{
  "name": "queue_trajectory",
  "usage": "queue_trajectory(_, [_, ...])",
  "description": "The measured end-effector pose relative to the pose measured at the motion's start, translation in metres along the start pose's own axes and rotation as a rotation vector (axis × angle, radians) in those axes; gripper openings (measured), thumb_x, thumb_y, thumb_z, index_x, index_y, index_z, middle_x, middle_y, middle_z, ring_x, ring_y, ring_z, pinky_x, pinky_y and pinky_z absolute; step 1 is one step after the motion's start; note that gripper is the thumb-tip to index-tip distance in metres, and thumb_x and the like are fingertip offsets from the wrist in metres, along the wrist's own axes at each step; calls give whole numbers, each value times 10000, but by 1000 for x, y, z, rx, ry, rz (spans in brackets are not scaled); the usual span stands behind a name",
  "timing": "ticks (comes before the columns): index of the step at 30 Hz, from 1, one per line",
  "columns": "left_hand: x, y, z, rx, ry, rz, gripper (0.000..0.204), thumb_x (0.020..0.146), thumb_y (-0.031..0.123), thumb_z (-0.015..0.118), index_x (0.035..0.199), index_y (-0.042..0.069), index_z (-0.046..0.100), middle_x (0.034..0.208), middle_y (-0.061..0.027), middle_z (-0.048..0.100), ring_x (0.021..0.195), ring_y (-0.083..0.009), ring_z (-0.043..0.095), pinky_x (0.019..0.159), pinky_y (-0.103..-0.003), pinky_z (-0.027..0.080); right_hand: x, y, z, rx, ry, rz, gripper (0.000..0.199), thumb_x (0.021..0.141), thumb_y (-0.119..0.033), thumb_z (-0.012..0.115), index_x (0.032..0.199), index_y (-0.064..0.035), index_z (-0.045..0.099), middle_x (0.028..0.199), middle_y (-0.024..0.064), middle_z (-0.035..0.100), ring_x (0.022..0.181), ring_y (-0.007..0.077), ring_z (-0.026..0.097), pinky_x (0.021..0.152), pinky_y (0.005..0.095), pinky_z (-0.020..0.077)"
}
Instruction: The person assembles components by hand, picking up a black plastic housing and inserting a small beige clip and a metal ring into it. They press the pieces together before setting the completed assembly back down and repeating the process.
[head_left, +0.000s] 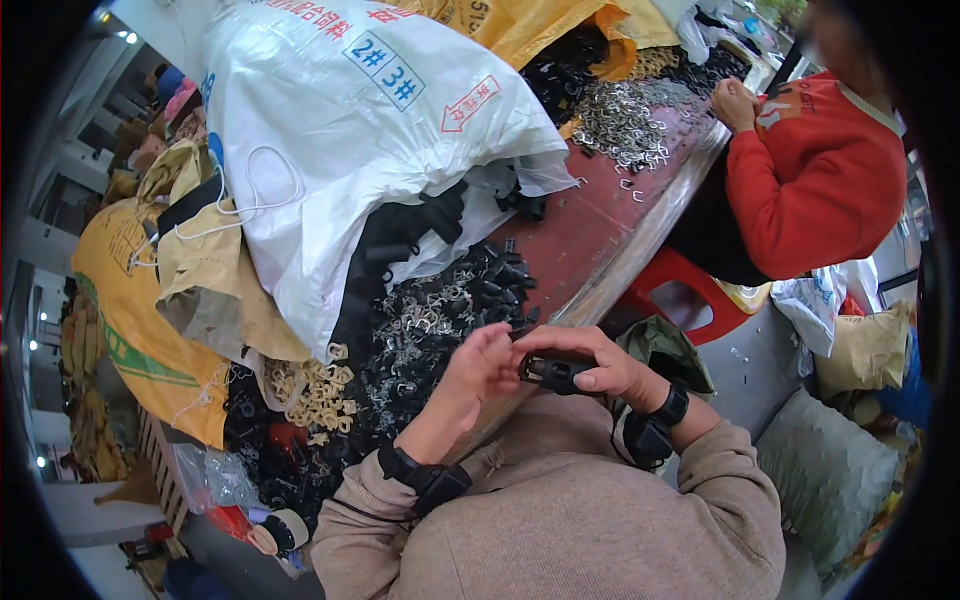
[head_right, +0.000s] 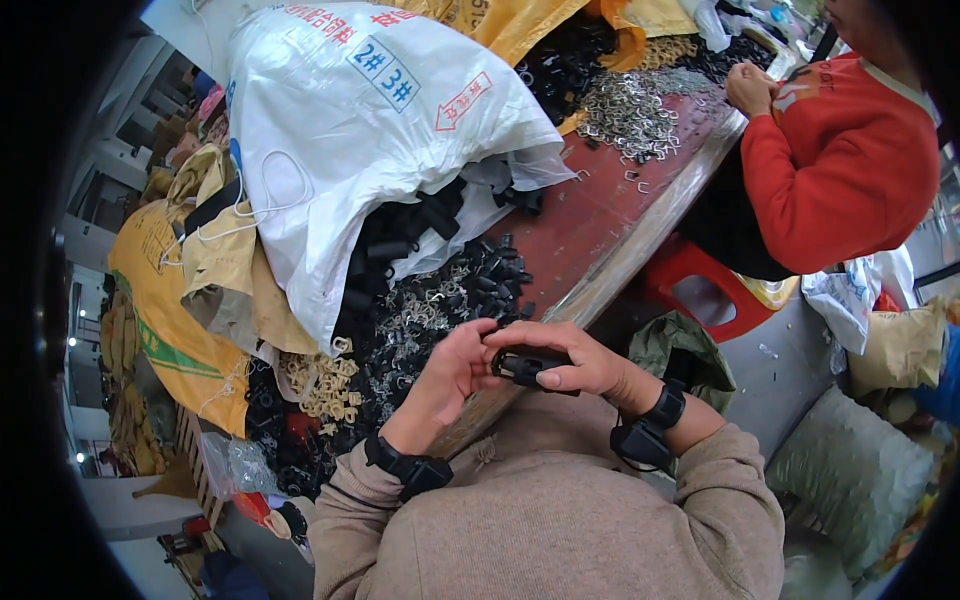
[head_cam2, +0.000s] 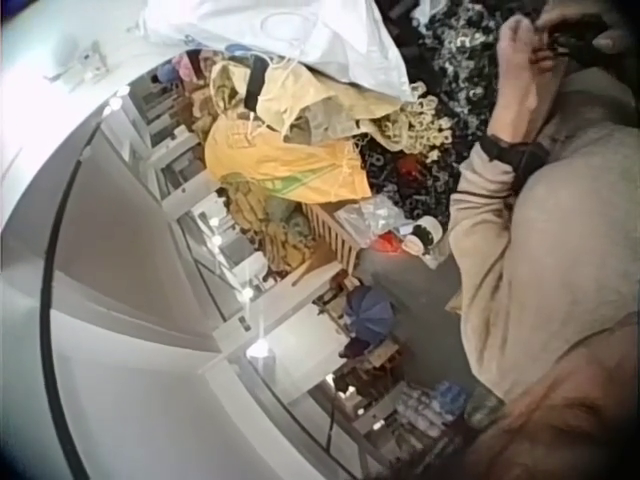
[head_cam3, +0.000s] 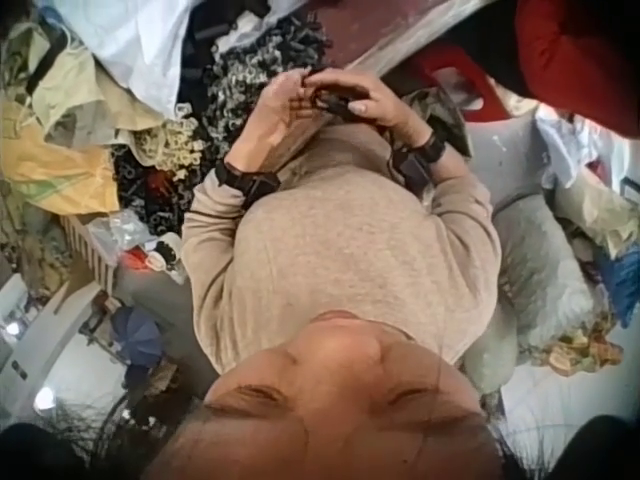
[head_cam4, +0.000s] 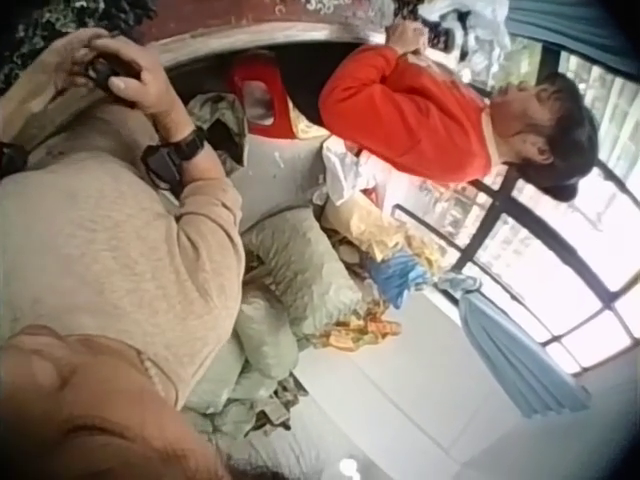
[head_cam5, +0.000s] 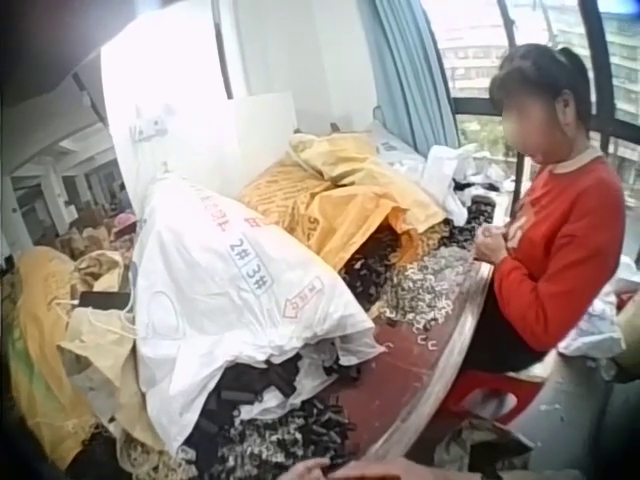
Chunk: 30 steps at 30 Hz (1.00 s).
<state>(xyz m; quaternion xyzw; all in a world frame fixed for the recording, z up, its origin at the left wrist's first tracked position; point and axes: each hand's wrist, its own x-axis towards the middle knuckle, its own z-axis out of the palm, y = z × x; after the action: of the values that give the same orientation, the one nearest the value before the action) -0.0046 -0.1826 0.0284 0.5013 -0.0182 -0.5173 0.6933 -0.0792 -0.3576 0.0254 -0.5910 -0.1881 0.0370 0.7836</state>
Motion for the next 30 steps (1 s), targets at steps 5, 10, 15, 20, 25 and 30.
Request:
queue_trajectory(5, [20, 5, 20, -18, 102, 175, 418, 832, 388, 390, 1083, 53, 384, 906, -98, 531, 770, -153, 536, 710, -276, 432, -7, -10, 12, 18, 25, 23, 594, 677, -434, 529, 1049, 25, 469, 980, 109, 515, 937, 196, 471, 841, 298, 332])
queue_trajectory(10, [25, 6, 49, -13, -23, 209, 441, 839, 424, 349, 1080, 57, 388, 895, -113, 530, 789, -159, 521, 716, -271, 417, -14, -8, 18, 2, 27, 16, 547, 678, -429, 524, 989, 20, 489, 923, 87, 527, 886, 172, 478, 807, 279, 349])
queue_trajectory(15, [23, -1, 64, 12, -77, 219, 462, 836, 444, 336, 1087, 58, 381, 895, -109, 527, 817, -153, 509, 735, -277, 408, -22, -10, 22, 25, 110, 22, 485, 682, -414, 529, 920, 9, 503, 871, 58, 519, 815, 143, 483, 747, 249, 368])
queue_trajectory(20, [24, -2, 77, 37, -80, 251, 481, 831, 453, 338, 1102, 57, 371, 900, -100, 521, 846, -148, 491, 742, -270, 402, -31, -22, 19, 19, 184, 89, 452, 681, -398, 543, 888, 2, 506, 841, 40, 509, 783, 124, 479, 699, 233, 376])
queue_trajectory(25, [35, -27, 78, 177, -111, 321, 426, 830, 363, 402, 1116, 49, 370, 929, -83, 515, 885, -143, 473, 765, -260, 393, -40, -26, 11, -66, 166, 50, 426, 698, -376, 534, 890, 3, 507, 810, 40, 512, 760, 116, 478, 677, 236, 381])
queue_trajectory(30, [12, -4, 29, 481, -111, 384, 306, 801, 133, 492, 1079, 26, 424, 985, -71, 510, 920, -136, 478, 785, -246, 388, -108, -17, -38, -284, 294, 386, 408, 678, -340, 583, 890, 6, 536, 826, 74, 560, 778, 145, 525, 687, 256, 415])
